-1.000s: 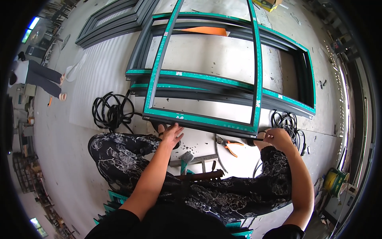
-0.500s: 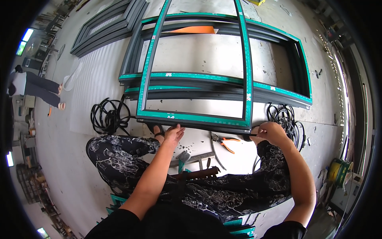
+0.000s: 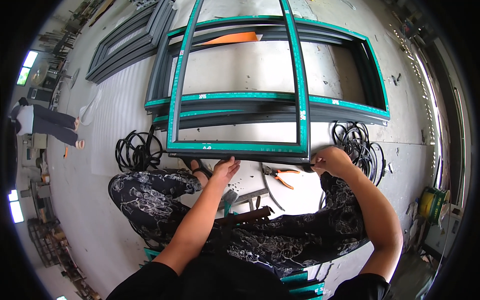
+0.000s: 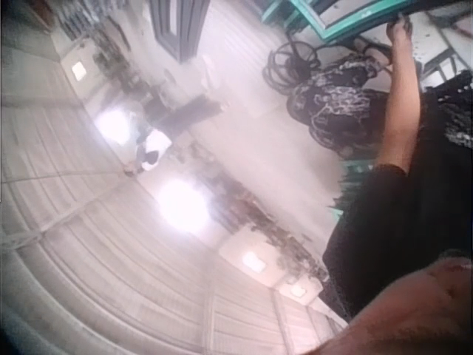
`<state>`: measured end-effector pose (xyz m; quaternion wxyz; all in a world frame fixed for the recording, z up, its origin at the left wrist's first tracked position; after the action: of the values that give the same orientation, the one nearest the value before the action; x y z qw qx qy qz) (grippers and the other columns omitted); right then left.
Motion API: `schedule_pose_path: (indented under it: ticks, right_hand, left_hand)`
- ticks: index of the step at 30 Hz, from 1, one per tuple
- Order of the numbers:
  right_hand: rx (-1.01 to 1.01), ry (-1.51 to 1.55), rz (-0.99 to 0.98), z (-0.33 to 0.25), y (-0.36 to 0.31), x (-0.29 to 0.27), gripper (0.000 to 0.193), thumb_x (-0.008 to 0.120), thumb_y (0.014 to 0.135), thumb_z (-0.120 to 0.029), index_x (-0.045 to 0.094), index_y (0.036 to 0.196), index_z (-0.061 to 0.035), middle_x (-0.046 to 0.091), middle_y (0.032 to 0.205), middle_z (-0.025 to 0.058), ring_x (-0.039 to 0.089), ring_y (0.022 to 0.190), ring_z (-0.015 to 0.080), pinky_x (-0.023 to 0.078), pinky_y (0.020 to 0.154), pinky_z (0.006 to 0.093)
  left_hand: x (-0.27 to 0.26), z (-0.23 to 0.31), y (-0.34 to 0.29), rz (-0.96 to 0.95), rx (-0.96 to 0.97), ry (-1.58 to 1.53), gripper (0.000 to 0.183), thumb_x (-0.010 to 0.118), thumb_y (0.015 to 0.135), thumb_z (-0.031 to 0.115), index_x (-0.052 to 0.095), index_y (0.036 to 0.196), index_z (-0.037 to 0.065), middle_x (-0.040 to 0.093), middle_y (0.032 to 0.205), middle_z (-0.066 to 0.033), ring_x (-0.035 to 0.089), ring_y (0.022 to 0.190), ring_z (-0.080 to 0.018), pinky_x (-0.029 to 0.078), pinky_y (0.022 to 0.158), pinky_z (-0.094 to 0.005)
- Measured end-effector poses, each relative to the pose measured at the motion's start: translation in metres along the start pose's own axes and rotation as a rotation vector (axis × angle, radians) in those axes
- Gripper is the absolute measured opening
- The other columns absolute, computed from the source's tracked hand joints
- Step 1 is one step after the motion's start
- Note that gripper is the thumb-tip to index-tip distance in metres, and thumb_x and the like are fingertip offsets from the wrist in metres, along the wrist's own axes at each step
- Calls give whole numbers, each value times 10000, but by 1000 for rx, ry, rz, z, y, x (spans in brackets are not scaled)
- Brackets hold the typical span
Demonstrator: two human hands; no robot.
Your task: The person inserts a black rubber seal into the groove of a metal window frame, using pliers to cut the rubber strip and pressing it into place by hand around the perimeter.
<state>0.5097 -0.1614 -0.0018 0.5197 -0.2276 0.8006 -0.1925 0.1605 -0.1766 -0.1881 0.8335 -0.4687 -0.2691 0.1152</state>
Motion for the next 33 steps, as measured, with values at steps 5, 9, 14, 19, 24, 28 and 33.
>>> schedule_pose_path:
  ticks: [5,9,14,19,24,28,33]
  right_hand:
    - [-42,-86,-11,-1,2,11,124,656,731,-202,673,825,-123,658,796,70,621,786,242,484,721,354]
    - [-48,-85,25,3,1,10,120,638,733,-202,671,805,-112,654,785,85,622,779,262,486,709,359]
    - [-37,-125,-39,8,3,17,156,624,782,-195,664,904,-108,633,832,88,601,805,241,473,721,348]
    - [-115,-192,42,11,5,23,142,609,760,-154,671,880,-113,637,801,95,597,798,256,476,721,354]
    - [-168,-172,97,21,8,31,142,593,715,-133,677,826,-106,636,741,98,600,753,279,485,693,365]
    - [-108,-168,74,18,11,25,147,597,710,-150,677,826,-109,643,779,108,614,752,281,491,686,371]
    - [-31,-163,60,16,14,22,164,601,713,-189,679,834,-111,650,811,105,617,800,286,492,712,366]
  left_hand:
    - [8,-2,-5,74,-19,31,128,624,826,94,545,922,60,587,955,-92,572,972,-242,466,893,-381]
    - [22,-14,-3,-2,-46,-17,131,623,820,66,539,917,37,590,940,-123,577,956,-253,478,883,-375]
    - [27,-18,-4,40,3,-3,126,617,825,66,535,913,30,595,942,-121,585,939,-256,494,861,-360]
    - [52,-35,-4,-136,-9,13,172,599,824,50,521,978,44,583,950,-85,586,915,-221,491,855,-356]
    - [53,-40,-4,-53,-15,16,103,585,843,50,538,931,24,600,944,-115,582,960,-259,481,889,-361]
    - [67,-59,-5,-119,-130,-5,122,593,844,81,536,929,15,601,961,-134,580,972,-257,476,896,-358]
    - [64,-65,10,-99,-30,44,110,589,842,64,542,933,23,604,966,-127,582,973,-256,477,894,-359]
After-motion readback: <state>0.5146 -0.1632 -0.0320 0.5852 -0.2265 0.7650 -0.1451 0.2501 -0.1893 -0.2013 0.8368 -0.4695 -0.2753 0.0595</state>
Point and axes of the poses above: each hand's wrist, its own y-axis towards the middle knuckle, its own x-axis out of the palm, z = x × y, the point moved 6 cm from there along y, towards the middle knuckle
